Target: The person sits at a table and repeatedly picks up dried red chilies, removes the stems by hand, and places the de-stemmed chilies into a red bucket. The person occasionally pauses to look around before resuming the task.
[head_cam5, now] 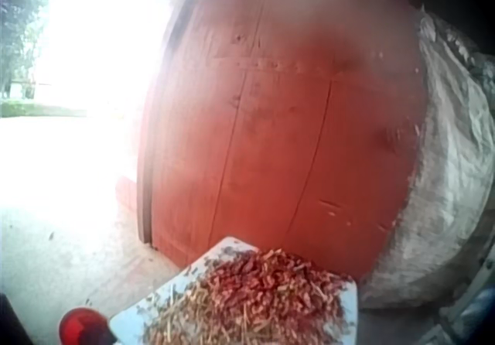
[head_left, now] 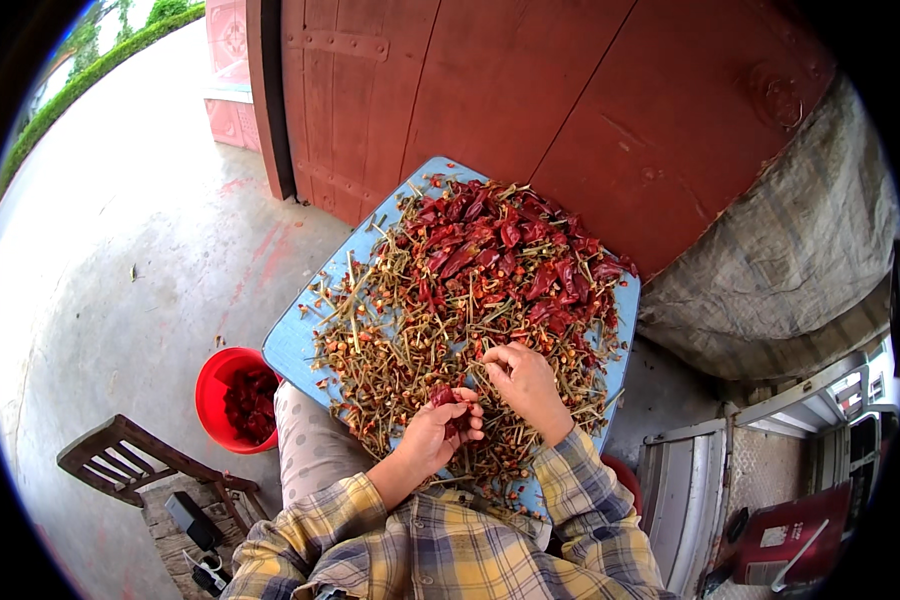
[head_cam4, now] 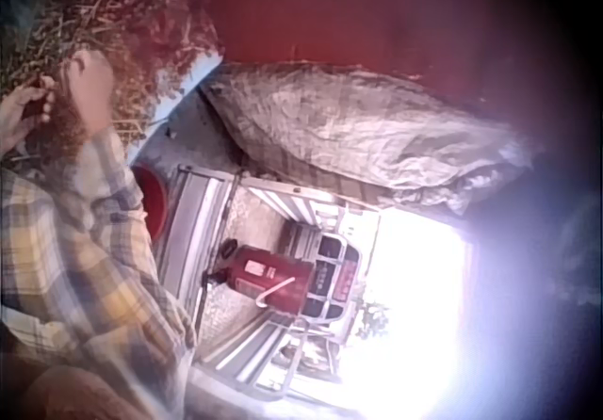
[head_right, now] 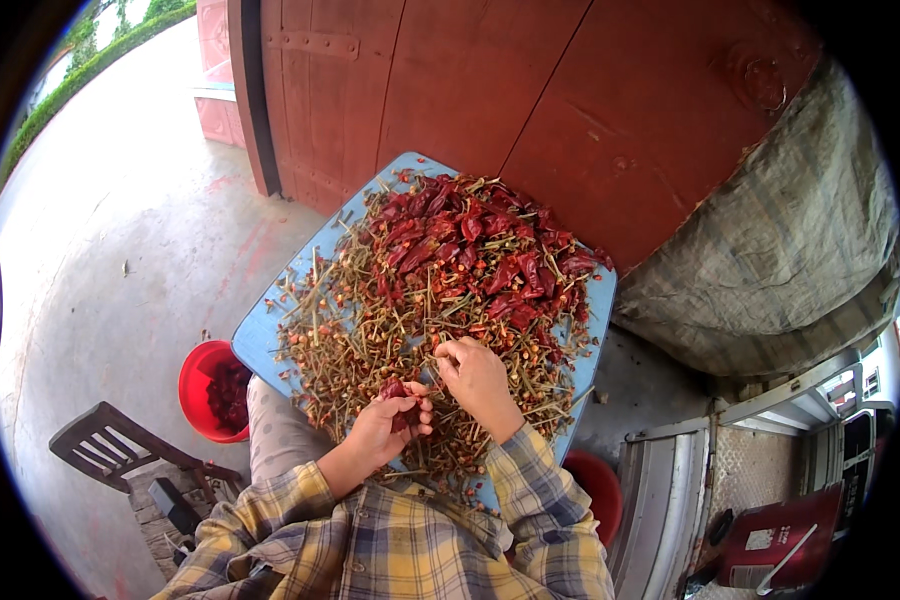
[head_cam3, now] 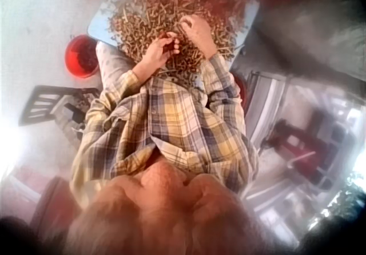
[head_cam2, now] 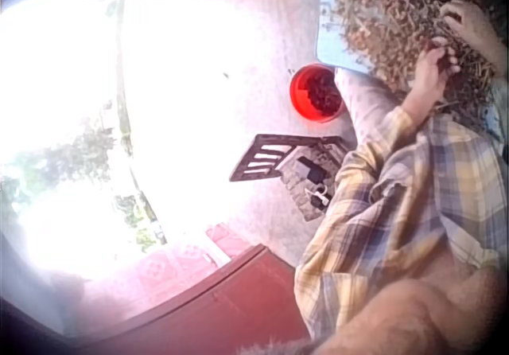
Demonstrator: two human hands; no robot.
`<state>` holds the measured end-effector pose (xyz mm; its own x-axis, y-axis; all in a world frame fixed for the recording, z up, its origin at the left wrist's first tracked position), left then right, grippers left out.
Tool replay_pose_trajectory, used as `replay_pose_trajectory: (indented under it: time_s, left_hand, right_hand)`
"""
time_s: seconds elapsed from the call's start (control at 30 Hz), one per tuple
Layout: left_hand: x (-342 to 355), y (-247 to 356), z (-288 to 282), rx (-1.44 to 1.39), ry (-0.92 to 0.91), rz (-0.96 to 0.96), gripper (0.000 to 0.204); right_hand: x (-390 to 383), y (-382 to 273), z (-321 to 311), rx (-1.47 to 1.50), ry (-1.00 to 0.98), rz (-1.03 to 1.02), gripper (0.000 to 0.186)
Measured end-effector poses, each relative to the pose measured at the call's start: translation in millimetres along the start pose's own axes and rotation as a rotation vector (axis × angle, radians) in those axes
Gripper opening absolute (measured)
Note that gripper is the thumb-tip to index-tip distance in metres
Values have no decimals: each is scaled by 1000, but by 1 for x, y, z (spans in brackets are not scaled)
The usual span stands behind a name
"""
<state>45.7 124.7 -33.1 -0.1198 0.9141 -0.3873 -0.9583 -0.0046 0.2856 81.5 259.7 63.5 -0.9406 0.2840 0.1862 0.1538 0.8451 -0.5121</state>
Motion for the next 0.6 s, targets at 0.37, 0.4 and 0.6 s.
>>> replay_pose_trajectory:
  time_s: [0.37, 0.4, 0.6]
  left_hand:
    - [0, 0, -3, 80, -44, 13, 18]
    - [0, 0, -4, 88, -45, 13, 18]
    - [-1, 2, -2, 142, -39, 36, 16]
  right_hand:
    - [20, 24, 25, -225, -122, -22, 12]
    - [20, 22, 24, -224, -116, -32, 12]
    - [29, 14, 28, -205, -116, -122, 12]
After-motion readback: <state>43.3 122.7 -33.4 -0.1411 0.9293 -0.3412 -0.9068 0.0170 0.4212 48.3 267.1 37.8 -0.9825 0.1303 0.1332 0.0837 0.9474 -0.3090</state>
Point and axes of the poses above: each hand's wrist, its own x-axis towards the middle knuckle, its own z-axis out of the palm, y = z × x, the point moved 5 cm from there along x, towards the middle knuckle, and after that the axes turned 10 degrees about -z, right-handed, at the moved point
